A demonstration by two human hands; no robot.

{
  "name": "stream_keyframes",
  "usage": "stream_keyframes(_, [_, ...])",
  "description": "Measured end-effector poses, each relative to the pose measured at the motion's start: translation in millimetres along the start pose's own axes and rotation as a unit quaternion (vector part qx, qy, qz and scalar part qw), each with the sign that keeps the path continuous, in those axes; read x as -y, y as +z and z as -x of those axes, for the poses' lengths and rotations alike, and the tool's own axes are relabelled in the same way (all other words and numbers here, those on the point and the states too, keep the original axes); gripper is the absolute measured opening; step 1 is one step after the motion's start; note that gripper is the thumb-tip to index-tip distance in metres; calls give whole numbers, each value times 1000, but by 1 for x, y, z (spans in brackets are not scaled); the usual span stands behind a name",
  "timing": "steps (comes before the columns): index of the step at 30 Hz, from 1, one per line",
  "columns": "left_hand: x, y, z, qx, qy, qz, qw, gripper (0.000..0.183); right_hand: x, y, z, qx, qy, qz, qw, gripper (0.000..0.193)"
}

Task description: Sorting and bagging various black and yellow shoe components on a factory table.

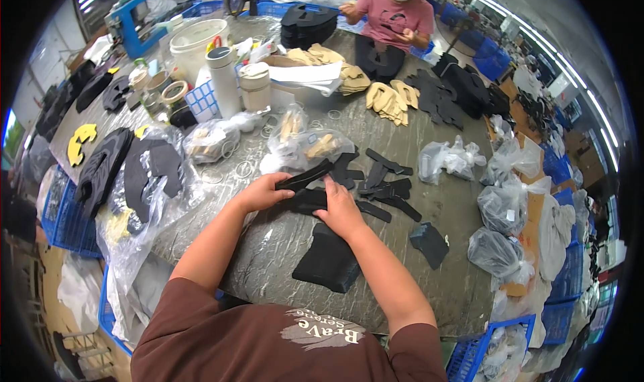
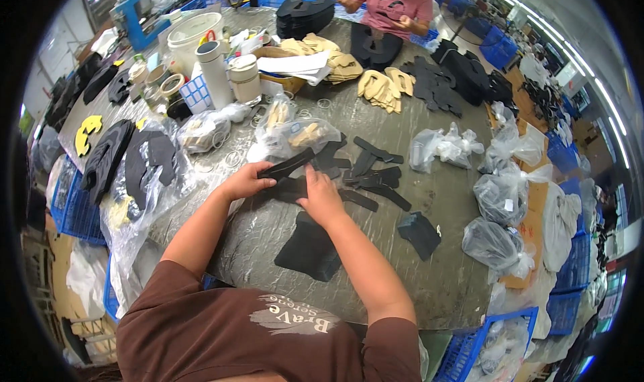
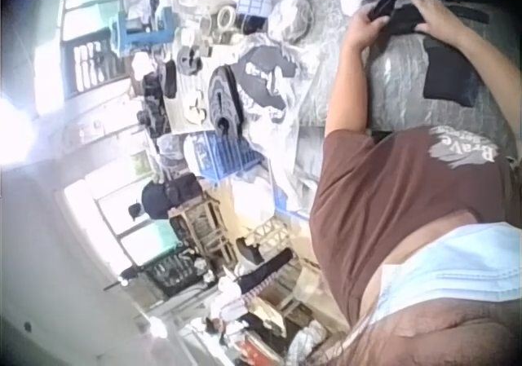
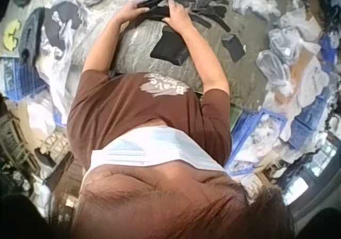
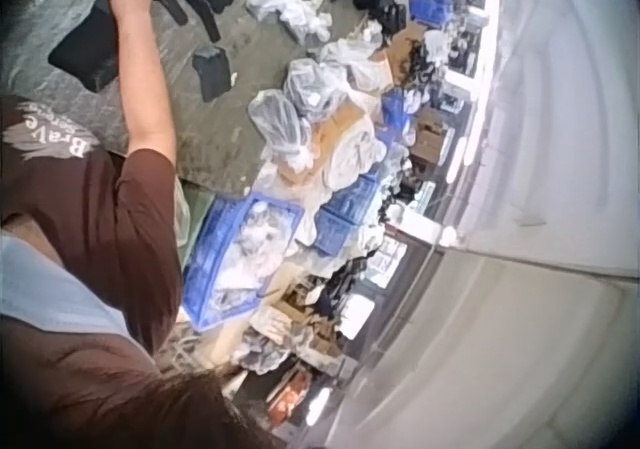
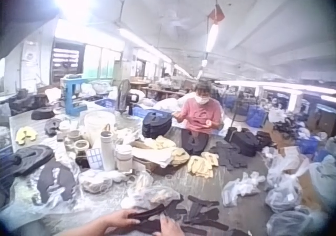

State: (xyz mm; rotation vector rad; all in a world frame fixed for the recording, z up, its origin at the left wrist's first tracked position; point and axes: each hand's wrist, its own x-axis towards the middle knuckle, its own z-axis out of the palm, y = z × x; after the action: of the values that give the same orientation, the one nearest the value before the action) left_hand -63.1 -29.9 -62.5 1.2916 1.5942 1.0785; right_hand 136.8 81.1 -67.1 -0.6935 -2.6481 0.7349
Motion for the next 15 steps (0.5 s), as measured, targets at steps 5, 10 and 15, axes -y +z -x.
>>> stream_keyframes(5, [29,-4,10,-84,40,58,994,28,22,15,-6,0,-69,25,997,57])
stream_keyframes(10, [2,-8,17,-78,-38,48,995,25,29,8,-9,-10,-58,19,998,49])
stream_keyframes(15, [23,-10,21,-51,-28,87,994,25,32,17,-15,-50,-108,58,991,63])
